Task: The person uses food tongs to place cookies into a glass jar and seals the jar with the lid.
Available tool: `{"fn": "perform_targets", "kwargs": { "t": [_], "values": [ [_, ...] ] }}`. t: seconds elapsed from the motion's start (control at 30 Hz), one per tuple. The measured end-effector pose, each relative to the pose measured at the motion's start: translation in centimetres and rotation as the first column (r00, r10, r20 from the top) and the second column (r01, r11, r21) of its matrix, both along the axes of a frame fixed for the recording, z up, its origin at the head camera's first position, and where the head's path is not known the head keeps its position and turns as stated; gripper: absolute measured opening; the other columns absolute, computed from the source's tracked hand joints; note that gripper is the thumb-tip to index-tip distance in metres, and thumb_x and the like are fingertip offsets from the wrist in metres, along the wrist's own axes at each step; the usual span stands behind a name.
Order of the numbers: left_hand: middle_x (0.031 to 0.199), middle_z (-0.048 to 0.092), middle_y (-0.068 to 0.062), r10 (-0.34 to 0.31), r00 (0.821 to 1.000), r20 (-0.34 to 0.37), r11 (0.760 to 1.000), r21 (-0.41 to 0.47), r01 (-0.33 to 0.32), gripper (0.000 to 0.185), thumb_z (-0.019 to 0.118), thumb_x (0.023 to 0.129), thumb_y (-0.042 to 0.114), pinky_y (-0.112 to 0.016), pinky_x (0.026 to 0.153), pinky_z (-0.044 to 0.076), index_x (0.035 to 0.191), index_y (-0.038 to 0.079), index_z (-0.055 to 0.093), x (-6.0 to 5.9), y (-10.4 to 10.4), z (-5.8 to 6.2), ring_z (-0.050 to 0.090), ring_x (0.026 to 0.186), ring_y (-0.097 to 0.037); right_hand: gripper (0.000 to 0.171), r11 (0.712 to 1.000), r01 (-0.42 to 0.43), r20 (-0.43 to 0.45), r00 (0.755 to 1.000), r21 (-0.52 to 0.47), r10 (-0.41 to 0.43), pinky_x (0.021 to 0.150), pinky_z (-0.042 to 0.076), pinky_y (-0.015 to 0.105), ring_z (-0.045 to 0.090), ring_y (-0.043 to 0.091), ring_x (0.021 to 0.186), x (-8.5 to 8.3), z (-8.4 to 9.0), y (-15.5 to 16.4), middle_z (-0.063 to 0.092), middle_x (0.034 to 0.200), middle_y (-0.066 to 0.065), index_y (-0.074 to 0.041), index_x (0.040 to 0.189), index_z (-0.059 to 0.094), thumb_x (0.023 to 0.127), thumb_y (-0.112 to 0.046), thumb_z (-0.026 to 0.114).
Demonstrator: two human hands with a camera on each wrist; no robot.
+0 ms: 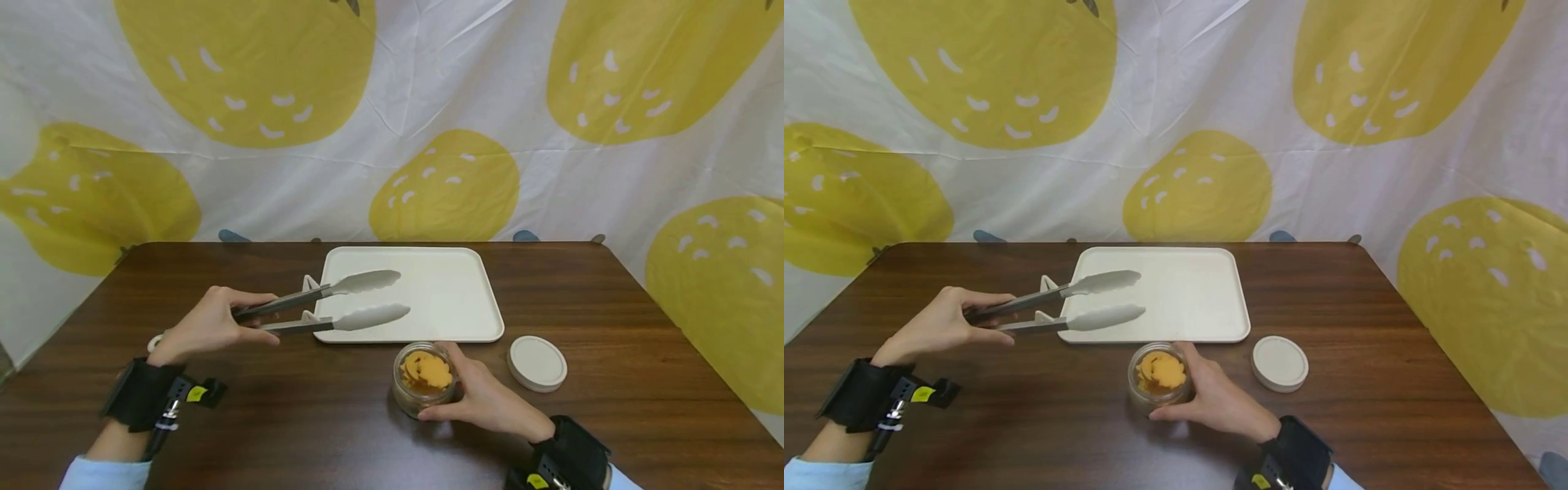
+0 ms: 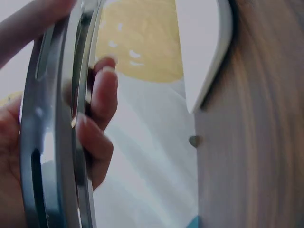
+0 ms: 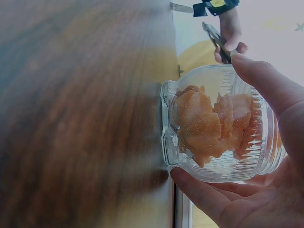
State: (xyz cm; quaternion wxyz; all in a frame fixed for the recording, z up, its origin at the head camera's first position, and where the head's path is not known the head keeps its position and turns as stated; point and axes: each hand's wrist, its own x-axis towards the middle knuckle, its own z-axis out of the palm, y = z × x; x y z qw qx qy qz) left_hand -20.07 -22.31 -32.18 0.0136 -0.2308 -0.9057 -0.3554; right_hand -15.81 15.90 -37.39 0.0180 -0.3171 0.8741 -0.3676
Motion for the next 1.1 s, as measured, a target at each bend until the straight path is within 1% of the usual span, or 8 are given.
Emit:
{"fn": "perform_targets", "kwargs": {
  "t": [0.13, 0.23, 0.37, 0.47, 0.7, 0.83, 0.97, 1.1],
  "values": [
    [0.066, 0.056, 0.001, 0.12, 0.993, -0.023, 0.992, -0.043, -0.121, 0.066, 0.077, 0.064, 0.04, -0.024, 0.052, 0.034, 0.116, 0.003, 0.059, 0.3, -1.1, -0.3, 0.043, 0.056, -0.01, 0.077, 1.0, -0.002, -0.009, 1.0, -0.001, 0.002, 0.083, 0.042, 0.034, 0.053, 0.011, 0.098, 0.0, 0.0, 0.0, 0.056, 0.109, -0.004, -0.017, 0.127, 0.034, 0.067, -0.045, 0.073],
    [0.063, 0.052, -0.001, 0.217, 0.976, -0.025, 0.972, -0.083, -0.218, 0.069, 0.075, 0.065, 0.043, -0.025, 0.053, 0.031, 0.118, 0.002, 0.057, 0.5, -2.1, -0.5, 0.039, 0.056, -0.013, 0.077, 1.0, -0.002, -0.008, 1.0, -0.005, 0.002, 0.083, 0.042, 0.033, 0.054, 0.01, 0.098, 0.0, 0.1, 0.0, 0.056, 0.109, -0.004, -0.016, 0.127, 0.034, 0.068, -0.044, 0.073],
    [0.077, 0.063, -0.009, 0.32, 0.947, -0.023, 0.939, -0.122, -0.32, 0.074, 0.072, 0.067, 0.047, -0.03, 0.06, 0.036, 0.119, -0.002, 0.055, 0.7, -3.7, -1.0, 0.047, 0.068, -0.02, 0.078, 1.0, 0.005, 0.004, 1.0, 0.004, -0.005, 0.082, 0.042, 0.034, 0.054, 0.01, 0.097, 0.1, 0.0, 0.0, 0.056, 0.108, -0.003, -0.015, 0.127, 0.033, 0.068, -0.045, 0.073],
    [0.087, 0.064, -0.017, 0.378, 0.925, -0.031, 0.911, -0.163, -0.378, 0.077, 0.071, 0.069, 0.048, -0.03, 0.059, 0.035, 0.121, -0.006, 0.052, 0.8, -4.8, -1.5, 0.047, 0.068, -0.021, 0.078, 1.0, 0.012, 0.005, 1.0, 0.01, -0.012, 0.082, 0.042, 0.034, 0.054, 0.01, 0.097, 0.2, 0.0, 0.0, 0.057, 0.108, -0.003, -0.015, 0.127, 0.033, 0.067, -0.046, 0.073],
    [0.08, 0.06, -0.022, 0.503, 0.864, 0.008, 0.844, -0.222, -0.489, 0.084, 0.068, 0.07, 0.052, -0.03, 0.056, 0.032, 0.121, -0.011, 0.048, 0.9, -6.9, -3.1, 0.046, 0.065, -0.026, 0.081, 1.0, 0.016, 0.02, 1.0, 0.011, -0.016, 0.083, 0.042, 0.035, 0.054, 0.012, 0.098, 0.2, 0.2, 0.0, 0.056, 0.11, -0.001, -0.013, 0.129, 0.032, 0.067, -0.046, 0.073],
    [0.079, 0.059, -0.025, 0.55, 0.835, -0.02, 0.803, -0.261, -0.536, 0.085, 0.066, 0.07, 0.055, -0.037, 0.059, 0.036, 0.116, -0.015, 0.05, 0.8, -7.9, -3.8, 0.05, 0.068, -0.032, 0.081, 1.0, 0.021, 0.022, 1.0, 0.012, -0.022, 0.083, 0.042, 0.035, 0.053, 0.012, 0.099, 0.2, 0.1, 0.0, 0.056, 0.11, -0.001, -0.014, 0.129, 0.032, 0.067, -0.046, 0.073],
    [0.085, 0.058, -0.033, 0.57, 0.821, -0.033, 0.78, -0.292, -0.553, 0.086, 0.065, 0.07, 0.056, -0.042, 0.06, 0.037, 0.112, -0.018, 0.051, 0.9, -8.6, -4.3, 0.053, 0.071, -0.038, 0.079, 1.0, 0.018, 0.018, 1.0, 0.016, -0.019, 0.083, 0.042, 0.035, 0.053, 0.011, 0.098, 0.2, 0.1, 0.0, 0.056, 0.11, -0.002, -0.016, 0.127, 0.033, 0.067, -0.047, 0.072],
    [0.078, 0.057, -0.029, 0.574, 0.818, -0.022, 0.779, -0.294, -0.554, 0.088, 0.067, 0.068, 0.057, -0.038, 0.057, 0.036, 0.109, -0.019, 0.051, 0.8, -8.9, -4.4, 0.05, 0.067, -0.036, 0.078, 1.0, 0.019, 0.021, 1.0, 0.014, -0.019, 0.083, 0.042, 0.035, 0.054, 0.011, 0.098, 0.1, 0.1, 0.1, 0.056, 0.11, -0.001, -0.017, 0.127, 0.033, 0.067, -0.047, 0.072]
  ]
}}
